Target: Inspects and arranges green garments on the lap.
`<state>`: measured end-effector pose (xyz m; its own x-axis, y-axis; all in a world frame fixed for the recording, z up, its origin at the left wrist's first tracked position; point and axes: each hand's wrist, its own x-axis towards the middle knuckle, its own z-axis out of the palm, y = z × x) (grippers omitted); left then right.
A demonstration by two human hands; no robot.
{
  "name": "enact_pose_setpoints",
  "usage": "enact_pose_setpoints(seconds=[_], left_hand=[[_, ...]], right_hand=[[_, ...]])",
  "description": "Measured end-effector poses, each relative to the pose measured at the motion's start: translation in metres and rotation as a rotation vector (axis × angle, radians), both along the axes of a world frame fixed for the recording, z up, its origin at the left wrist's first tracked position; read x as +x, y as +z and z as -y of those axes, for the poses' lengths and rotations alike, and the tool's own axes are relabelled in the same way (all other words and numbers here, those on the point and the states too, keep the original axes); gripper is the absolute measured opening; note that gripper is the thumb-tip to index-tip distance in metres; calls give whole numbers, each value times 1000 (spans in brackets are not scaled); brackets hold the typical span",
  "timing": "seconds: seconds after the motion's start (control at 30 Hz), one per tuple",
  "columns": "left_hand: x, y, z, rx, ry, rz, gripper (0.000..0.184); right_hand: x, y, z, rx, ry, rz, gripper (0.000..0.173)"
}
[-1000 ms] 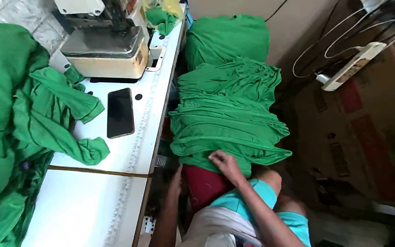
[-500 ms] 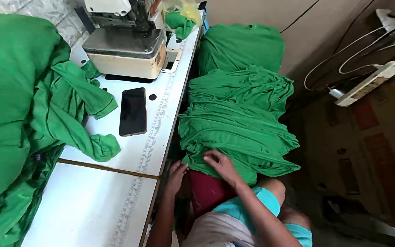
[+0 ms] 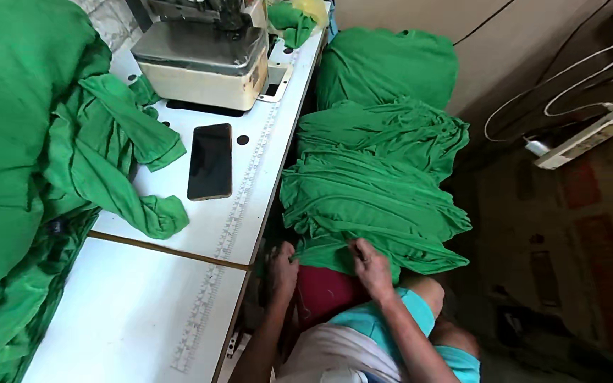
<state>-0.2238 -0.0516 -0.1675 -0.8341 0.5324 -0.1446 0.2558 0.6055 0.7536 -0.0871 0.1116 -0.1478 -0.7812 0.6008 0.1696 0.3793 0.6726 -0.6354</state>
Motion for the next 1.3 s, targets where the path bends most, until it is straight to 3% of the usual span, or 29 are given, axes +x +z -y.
enact_pose_setpoints(seconds=[0.13,0.37,0.43,0.5,0.6,0.7,0.77,0.83,0.9,0.93,1.07,1.13,1.23,1.3], left_hand=[[9,-8,4,20,-28,-293,10],[11,-23,7,81,-113,-537,7],[8,-17,10,-48,-160,-391,5],[1,-5,14,-231,-194,-39,19],[-6,6,23,-253,-147,198,40],[6,20,32,-104,-103,248,41],[19,27,27,72,-85,562,54],[31,32,15,218,-119,1010,74],[40,31,0,365,2,1261,85],[41,31,-8,449,142,1303,79],[29,16,-28,660,690,1195,19],[23,15,-27,696,710,1121,7],[25,29,-24,704,551,996,15],[30,32,-24,722,473,934,19]], right_hand=[[21,-14,-16,109,15,12,20],[32,-24,-12,118,56,17,21],[31,-18,-15,63,128,183,18],[27,-9,-18,-41,224,440,21],[25,-8,-16,-78,220,446,21],[25,-10,-14,-110,157,266,17],[22,-12,-12,-138,123,136,18],[19,-11,-9,-178,107,50,20],[17,-7,-7,-207,96,2,20],[17,-6,-7,-206,92,-16,20],[22,-6,-7,-178,137,30,18],[23,-6,-9,-176,186,164,19],[19,7,-8,-267,139,399,33],[15,14,-6,-335,64,395,50]])
